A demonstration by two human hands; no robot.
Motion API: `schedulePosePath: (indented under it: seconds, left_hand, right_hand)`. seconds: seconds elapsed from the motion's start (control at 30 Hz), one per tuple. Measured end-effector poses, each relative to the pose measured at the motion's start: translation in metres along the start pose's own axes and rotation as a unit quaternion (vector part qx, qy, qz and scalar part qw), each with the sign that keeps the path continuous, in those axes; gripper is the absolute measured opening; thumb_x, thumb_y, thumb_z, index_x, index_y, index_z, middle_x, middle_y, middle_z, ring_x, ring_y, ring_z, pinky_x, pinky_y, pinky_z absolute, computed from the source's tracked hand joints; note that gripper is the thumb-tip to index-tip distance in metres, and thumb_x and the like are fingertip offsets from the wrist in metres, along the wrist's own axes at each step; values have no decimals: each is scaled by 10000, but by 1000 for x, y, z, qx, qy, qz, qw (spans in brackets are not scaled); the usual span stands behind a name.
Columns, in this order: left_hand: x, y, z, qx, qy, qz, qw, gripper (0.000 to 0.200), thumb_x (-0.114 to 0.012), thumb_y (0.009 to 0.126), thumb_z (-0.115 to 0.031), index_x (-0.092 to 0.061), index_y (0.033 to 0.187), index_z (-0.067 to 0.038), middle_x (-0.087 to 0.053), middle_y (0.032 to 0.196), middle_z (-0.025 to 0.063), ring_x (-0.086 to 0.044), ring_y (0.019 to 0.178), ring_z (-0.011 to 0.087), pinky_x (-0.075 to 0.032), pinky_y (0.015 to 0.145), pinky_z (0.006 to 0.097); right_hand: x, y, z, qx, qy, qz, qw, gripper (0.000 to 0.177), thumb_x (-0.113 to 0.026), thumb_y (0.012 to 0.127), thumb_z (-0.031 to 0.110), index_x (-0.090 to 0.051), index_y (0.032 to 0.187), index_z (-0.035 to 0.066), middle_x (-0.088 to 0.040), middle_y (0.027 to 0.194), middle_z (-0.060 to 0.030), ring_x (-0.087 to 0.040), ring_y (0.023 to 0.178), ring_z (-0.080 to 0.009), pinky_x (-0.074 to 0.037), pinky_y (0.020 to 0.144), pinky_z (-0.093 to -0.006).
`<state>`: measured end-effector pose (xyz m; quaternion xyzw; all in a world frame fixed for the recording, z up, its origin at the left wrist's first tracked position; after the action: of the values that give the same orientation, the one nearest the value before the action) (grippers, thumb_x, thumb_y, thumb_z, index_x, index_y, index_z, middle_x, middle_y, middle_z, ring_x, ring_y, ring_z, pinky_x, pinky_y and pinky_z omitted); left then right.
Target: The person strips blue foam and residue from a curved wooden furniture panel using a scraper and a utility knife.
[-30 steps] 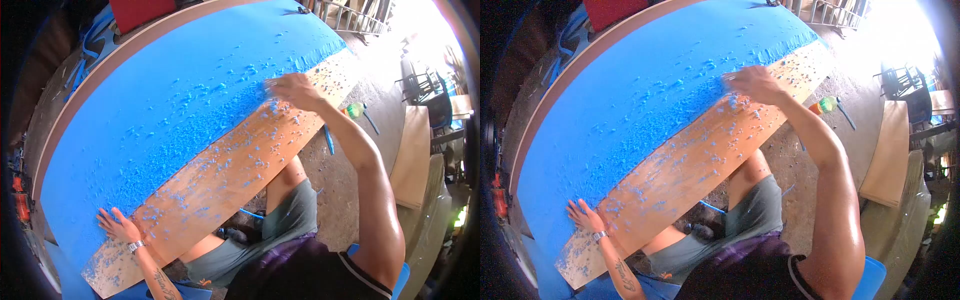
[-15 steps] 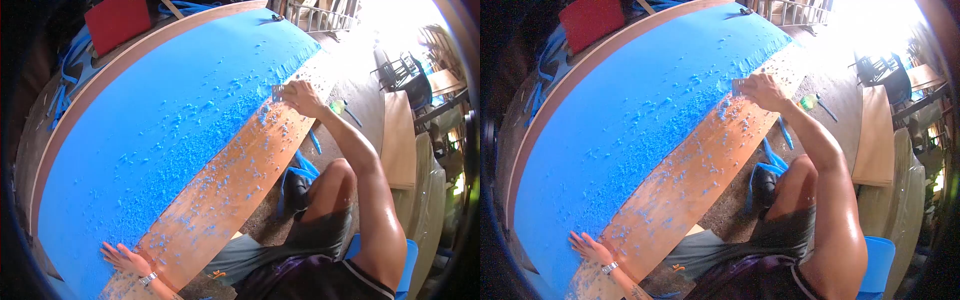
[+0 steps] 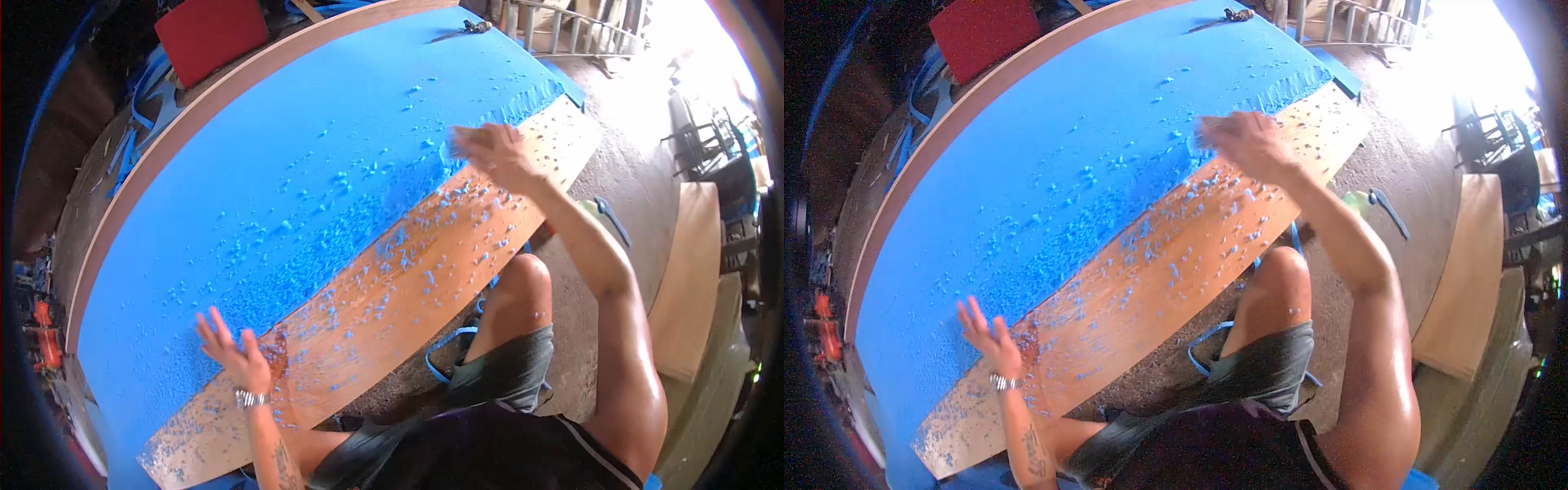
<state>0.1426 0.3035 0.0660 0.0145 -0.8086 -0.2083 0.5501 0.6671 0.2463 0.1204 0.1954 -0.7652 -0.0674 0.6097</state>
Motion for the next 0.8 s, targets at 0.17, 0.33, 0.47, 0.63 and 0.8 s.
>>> schedulePosePath:
  seconds: [0.17,0.33,0.47,0.63,0.8]
  left_hand:
    - [-36,7,-29,53,146,15,988,607,-367,931,-528,-317,1430,-187,-196,1517,82,-110,1403,335,-46,1082,586]
    - [-34,4,-33,53,169,3,984,630,-417,911,-515,-313,1431,-175,-216,1509,98,-152,1390,344,-73,1094,561]
    - [-32,6,-36,76,181,25,980,648,-427,901,-528,-315,1430,-169,-202,1512,98,-147,1391,342,-66,1104,545]
    - [-34,4,-32,84,182,27,979,686,-446,877,-549,-304,1435,-175,-200,1513,98,-159,1388,342,-96,1106,539]
    - [-31,0,-36,94,201,34,974,657,-451,890,-515,-310,1431,-169,-221,1505,103,-181,1381,345,-116,1102,541]
  right_hand:
    - [2,64,112,81,334,165,925,421,-573,845,297,-509,1259,327,-552,1169,-65,-534,1014,-272,-449,845,-436]
    - [-52,30,16,191,265,109,939,415,-556,838,346,-520,1251,338,-556,1145,-35,-517,1010,-270,-437,802,-449]
    - [-28,40,16,65,291,205,932,372,-523,866,376,-556,1225,288,-532,1201,-66,-445,1120,-280,-373,936,-409]
    - [-30,71,129,197,246,83,945,365,-467,895,397,-541,1221,253,-576,1074,-137,-538,1009,-312,-436,869,-443]
    - [-12,37,-13,65,232,113,964,364,-531,877,295,-536,1241,307,-618,1023,-86,-575,938,-295,-466,790,-424]
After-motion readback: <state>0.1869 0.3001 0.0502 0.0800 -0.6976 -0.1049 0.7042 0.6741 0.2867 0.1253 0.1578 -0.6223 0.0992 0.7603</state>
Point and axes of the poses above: each hand's wrist, its own y-axis towards the middle knuckle, its own x-axis out of the back of the hand, z = x × y, the point moved 5 cm from there along y, towards the middle knuckle
